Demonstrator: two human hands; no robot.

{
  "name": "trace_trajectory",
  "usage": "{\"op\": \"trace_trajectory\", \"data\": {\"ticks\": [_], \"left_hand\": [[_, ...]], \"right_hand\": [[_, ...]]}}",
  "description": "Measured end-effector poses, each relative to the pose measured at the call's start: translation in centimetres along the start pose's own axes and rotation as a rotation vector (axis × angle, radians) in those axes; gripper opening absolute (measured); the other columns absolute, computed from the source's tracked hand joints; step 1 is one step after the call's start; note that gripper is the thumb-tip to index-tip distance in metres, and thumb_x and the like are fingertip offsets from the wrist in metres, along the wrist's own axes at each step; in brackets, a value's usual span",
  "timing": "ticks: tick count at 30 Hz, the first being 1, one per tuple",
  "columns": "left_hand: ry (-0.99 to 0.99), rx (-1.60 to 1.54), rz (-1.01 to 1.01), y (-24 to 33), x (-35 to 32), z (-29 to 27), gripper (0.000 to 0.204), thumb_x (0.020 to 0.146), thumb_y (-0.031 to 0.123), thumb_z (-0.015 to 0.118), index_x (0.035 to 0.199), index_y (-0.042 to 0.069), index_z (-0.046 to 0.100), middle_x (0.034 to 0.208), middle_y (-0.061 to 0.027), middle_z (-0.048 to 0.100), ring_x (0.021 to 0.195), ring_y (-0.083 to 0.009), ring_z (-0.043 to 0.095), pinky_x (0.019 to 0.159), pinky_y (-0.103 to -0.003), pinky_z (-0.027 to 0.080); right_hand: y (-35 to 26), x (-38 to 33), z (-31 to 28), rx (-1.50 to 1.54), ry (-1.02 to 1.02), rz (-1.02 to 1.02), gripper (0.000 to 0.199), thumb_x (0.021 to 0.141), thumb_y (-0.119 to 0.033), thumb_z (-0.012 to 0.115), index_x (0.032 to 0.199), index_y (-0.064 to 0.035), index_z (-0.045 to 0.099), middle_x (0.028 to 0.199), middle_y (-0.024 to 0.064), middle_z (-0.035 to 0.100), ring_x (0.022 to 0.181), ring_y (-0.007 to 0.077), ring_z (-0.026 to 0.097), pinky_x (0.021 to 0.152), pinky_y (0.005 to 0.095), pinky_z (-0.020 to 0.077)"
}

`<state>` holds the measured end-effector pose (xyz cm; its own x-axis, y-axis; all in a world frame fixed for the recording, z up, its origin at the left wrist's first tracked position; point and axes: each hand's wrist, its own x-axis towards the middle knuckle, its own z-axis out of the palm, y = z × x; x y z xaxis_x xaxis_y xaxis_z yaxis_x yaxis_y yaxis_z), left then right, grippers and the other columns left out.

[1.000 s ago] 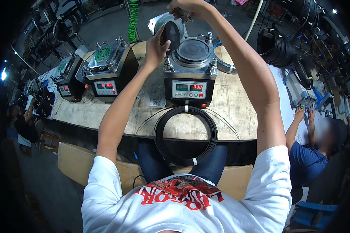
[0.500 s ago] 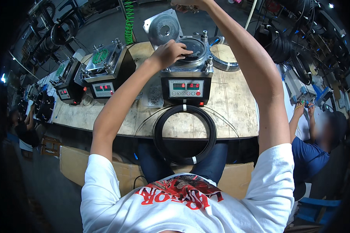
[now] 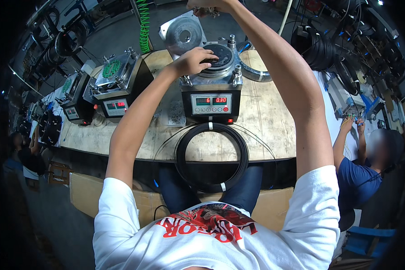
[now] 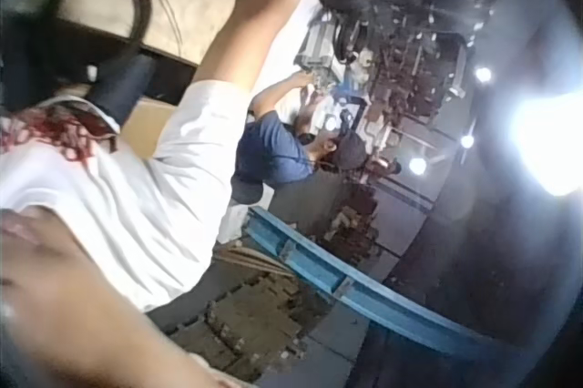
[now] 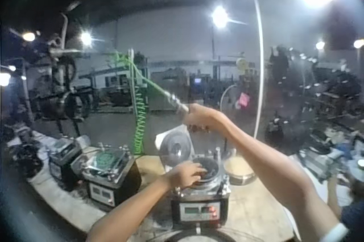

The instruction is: The recorder is using a specialized machine to assemble or test black fiber optic or electrical cable coils.

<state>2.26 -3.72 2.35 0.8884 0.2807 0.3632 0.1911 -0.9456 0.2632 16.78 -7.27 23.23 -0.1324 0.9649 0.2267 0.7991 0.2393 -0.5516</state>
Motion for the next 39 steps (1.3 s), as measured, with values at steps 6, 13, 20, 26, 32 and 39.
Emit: {"op": "trace_trajectory", "data": {"ticks": [6, 13, 20, 26, 32, 39], "left_hand": [[0.039, -0.305, -0.067, 1.0, 1.2, -1.5, 0.034, 0.094, 0.013, 0.057, 0.126, 0.005, 0.065, 0.125, -0.0159, 0.066, 0.120, -0.0278, 0.058, 0.105, -0.040, 0.043], [0.732, -1.180, -0.255, 0.8, -4.3, -11.3, 0.042, 0.101, 0.026, 0.050, 0.137, 0.005, 0.056, 0.140, -0.0071, 0.056, 0.129, -0.0197, 0.053, 0.110, -0.036, 0.041], [0.405, -1.041, -0.190, 2.4, -5.3, -18.0, 0.058, 0.103, 0.042, 0.047, 0.150, 0.009, 0.042, 0.156, -0.0048, 0.039, 0.140, -0.0208, 0.041, 0.120, -0.036, 0.027], [0.522, -1.158, -0.247, 0.5, -6.5, -19.2, 0.051, 0.102, 0.032, 0.054, 0.144, 0.004, 0.049, 0.145, -0.0047, 0.051, 0.133, -0.0185, 0.046, 0.116, -0.033, 0.033], [0.723, -1.386, -0.367, -3.4, -7.7, -25.2, 0.027, 0.098, 0.025, 0.062, 0.117, 0.006, 0.064, 0.112, -0.0049, 0.065, 0.104, -0.0185, 0.061, 0.094, -0.034, 0.049], [0.701, -0.974, -0.705, -13.8, -8.2, -28.7, 0.049, 0.098, 0.035, 0.061, 0.134, 0.002, 0.054, 0.123, -0.0106, 0.061, 0.109, -0.0241, 0.059, 0.096, -0.037, 0.048]], "right_hand": [[7.0, 4.6, -1.5, -0.725, -0.262, -0.505, 0.020, 0.086, -0.022, 0.063, 0.088, -0.0049, 0.074, 0.075, 0.0120, 0.070, 0.065, 0.0225, 0.069, 0.053, 0.0369, 0.0539], [0.9, 0.5, 2.5, 0.534, -0.441, -0.014, 0.034, 0.097, -0.021, 0.055, 0.115, 0.0060, 0.067, 0.104, 0.0188, 0.073, 0.085, 0.0248, 0.074, 0.076, 0.0346, 0.0620], [-1.6, -0.1, 5.4, 0.633, -0.483, -0.140, 0.042, 0.098, -0.023, 0.053, 0.126, 0.0073, 0.061, 0.113, 0.0195, 0.071, 0.102, 0.0261, 0.071, 0.090, 0.0348, 0.0580], [1.2, -0.2, 7.1, 0.546, -0.491, -0.166, 0.061, 0.098, -0.049, 0.059, 0.129, 0.0038, 0.061, 0.121, 0.0181, 0.069, 0.110, 0.0236, 0.067, 0.093, 0.0393, 0.0538], [11.1, -6.4, 7.5, 0.255, 0.063, -0.259, 0.031, 0.100, -0.021, 0.060, 0.118, 0.0027, 0.065, 0.091, 0.0077, 0.069, 0.080, 0.0145, 0.063, 0.073, 0.0307, 0.0511], [15.6, -10.3, 14.0, 0.013, 0.479, -0.014, 0.025, 0.093, 0.004, 0.055, 0.115, -0.0019, 0.064, 0.090, 0.0140, 0.059, 0.077, 0.0256, 0.055, 0.074, 0.0369, 0.0446]]}}
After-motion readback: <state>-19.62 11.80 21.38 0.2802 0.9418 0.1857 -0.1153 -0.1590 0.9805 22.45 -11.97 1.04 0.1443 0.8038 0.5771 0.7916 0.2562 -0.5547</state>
